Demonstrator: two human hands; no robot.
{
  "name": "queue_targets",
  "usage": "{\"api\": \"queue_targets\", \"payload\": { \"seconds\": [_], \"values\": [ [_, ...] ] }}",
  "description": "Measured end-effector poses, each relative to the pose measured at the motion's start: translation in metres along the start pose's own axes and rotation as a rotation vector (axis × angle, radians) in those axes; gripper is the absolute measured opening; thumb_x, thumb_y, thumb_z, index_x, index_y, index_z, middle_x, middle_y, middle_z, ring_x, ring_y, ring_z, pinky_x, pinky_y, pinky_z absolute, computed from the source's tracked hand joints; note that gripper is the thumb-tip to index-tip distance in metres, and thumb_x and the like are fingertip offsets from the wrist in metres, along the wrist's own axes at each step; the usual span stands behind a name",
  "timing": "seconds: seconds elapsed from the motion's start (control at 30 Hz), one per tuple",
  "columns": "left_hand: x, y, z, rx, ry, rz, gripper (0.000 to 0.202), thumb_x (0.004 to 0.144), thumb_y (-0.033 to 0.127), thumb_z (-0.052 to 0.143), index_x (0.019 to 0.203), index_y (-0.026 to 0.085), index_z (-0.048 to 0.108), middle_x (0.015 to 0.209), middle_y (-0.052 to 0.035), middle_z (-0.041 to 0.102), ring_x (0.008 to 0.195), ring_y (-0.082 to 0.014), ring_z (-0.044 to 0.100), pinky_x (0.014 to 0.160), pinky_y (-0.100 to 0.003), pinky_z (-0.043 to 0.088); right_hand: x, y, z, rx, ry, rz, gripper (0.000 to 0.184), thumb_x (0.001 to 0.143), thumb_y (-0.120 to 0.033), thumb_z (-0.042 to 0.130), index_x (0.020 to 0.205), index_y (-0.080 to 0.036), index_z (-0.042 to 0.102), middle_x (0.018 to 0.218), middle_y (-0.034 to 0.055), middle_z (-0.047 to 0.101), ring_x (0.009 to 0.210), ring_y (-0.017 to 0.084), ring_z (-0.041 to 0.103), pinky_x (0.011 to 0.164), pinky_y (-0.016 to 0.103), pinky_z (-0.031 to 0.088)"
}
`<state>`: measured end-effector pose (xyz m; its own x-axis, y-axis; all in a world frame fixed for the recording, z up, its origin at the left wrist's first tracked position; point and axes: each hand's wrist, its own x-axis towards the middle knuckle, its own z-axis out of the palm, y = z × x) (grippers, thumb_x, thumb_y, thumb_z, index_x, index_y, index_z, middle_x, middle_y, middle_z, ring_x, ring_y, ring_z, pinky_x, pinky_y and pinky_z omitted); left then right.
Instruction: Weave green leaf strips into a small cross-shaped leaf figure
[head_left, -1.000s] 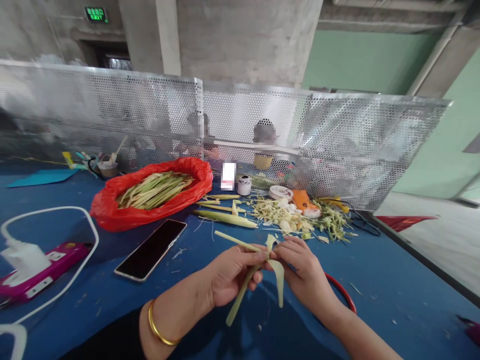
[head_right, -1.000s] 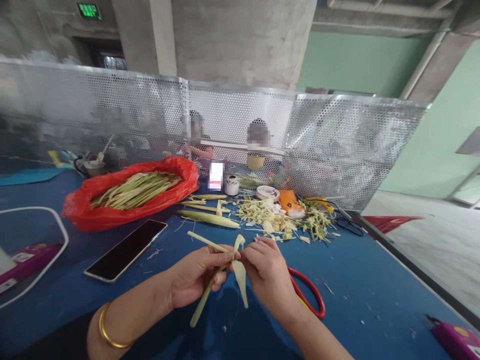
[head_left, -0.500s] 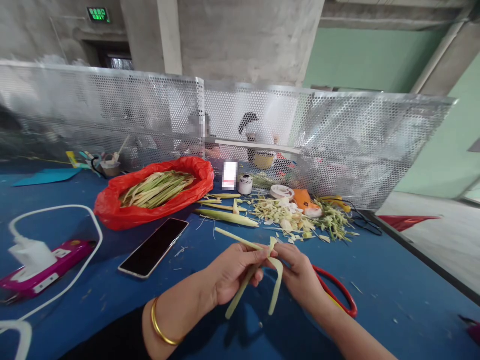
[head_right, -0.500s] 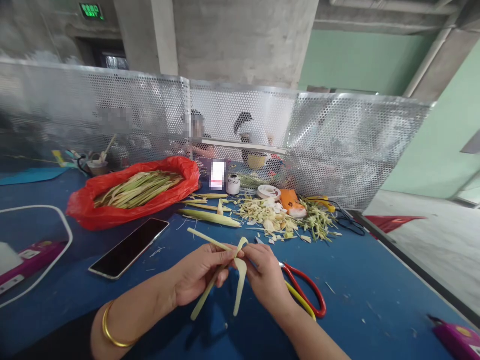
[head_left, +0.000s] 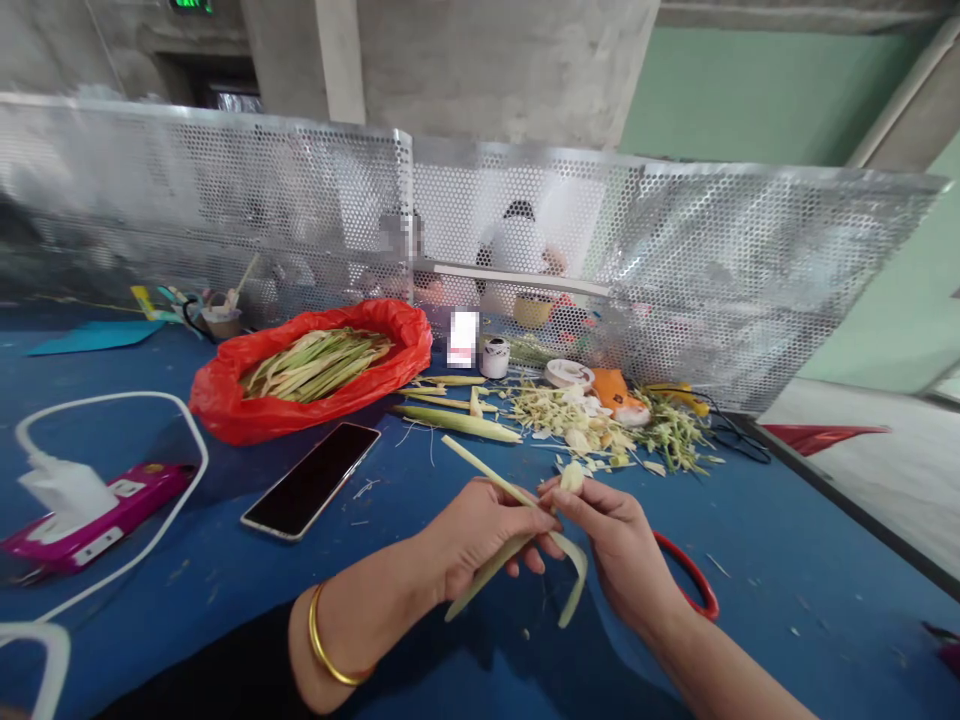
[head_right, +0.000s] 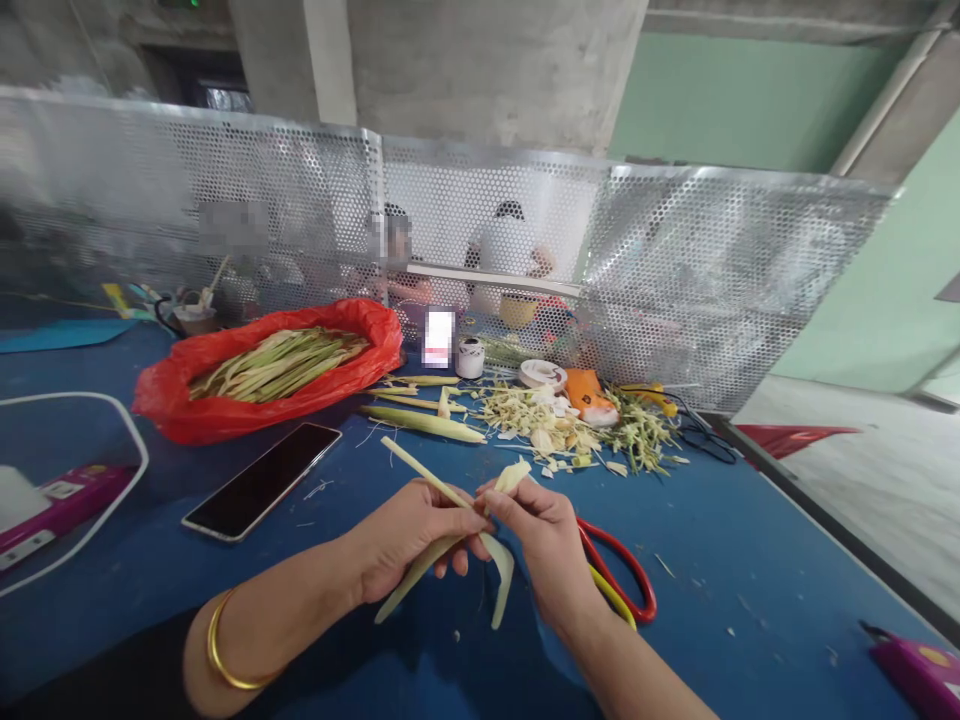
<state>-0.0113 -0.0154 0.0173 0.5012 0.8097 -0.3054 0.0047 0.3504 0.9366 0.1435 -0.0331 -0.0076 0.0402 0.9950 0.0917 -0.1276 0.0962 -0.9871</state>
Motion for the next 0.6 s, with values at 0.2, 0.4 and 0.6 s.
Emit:
{"api": "queue_targets", "payload": {
  "seconds": [0.2,0.4,0.6],
  "values": [
    [0.002,0.001,-0.002,-0.033,0.043,0.013,0.024,0.076,0.032,0.068,0.087,0.011,0.074,0.075,-0.0078,0.073,0.048,-0.0080,0.058,0.042,-0.017,0.038,0.004,-0.008,-0.003,-0.224,0.002,-0.048,0.033,0.081,-0.048,0.063,0.075,-0.018,0.074,0.074,0.0043,0.068,0.078,0.020,0.059,0.075,0.029,0.044],
    [0.005,0.005,-0.009,-0.137,0.100,0.071,0.024,0.083,0.030,0.061,0.094,0.013,0.074,0.087,-0.0101,0.075,0.063,-0.0118,0.067,0.051,-0.018,0.044,0.005,-0.013,-0.007,-0.468,-0.081,-0.132,0.037,0.085,-0.050,0.055,0.082,-0.018,0.071,0.080,0.0045,0.070,0.079,0.021,0.060,0.071,0.029,0.044],
    [0.007,0.001,-0.005,-0.160,0.241,0.139,0.011,0.078,0.016,0.065,0.084,0.013,0.074,0.067,-0.0055,0.072,0.065,-0.0131,0.067,0.060,-0.021,0.045,0.003,-0.005,-0.006,-0.573,-0.087,-0.193,0.027,0.084,-0.042,0.057,0.077,-0.019,0.070,0.063,0.0013,0.062,0.062,0.017,0.055,0.059,0.026,0.041]
  ]
}}
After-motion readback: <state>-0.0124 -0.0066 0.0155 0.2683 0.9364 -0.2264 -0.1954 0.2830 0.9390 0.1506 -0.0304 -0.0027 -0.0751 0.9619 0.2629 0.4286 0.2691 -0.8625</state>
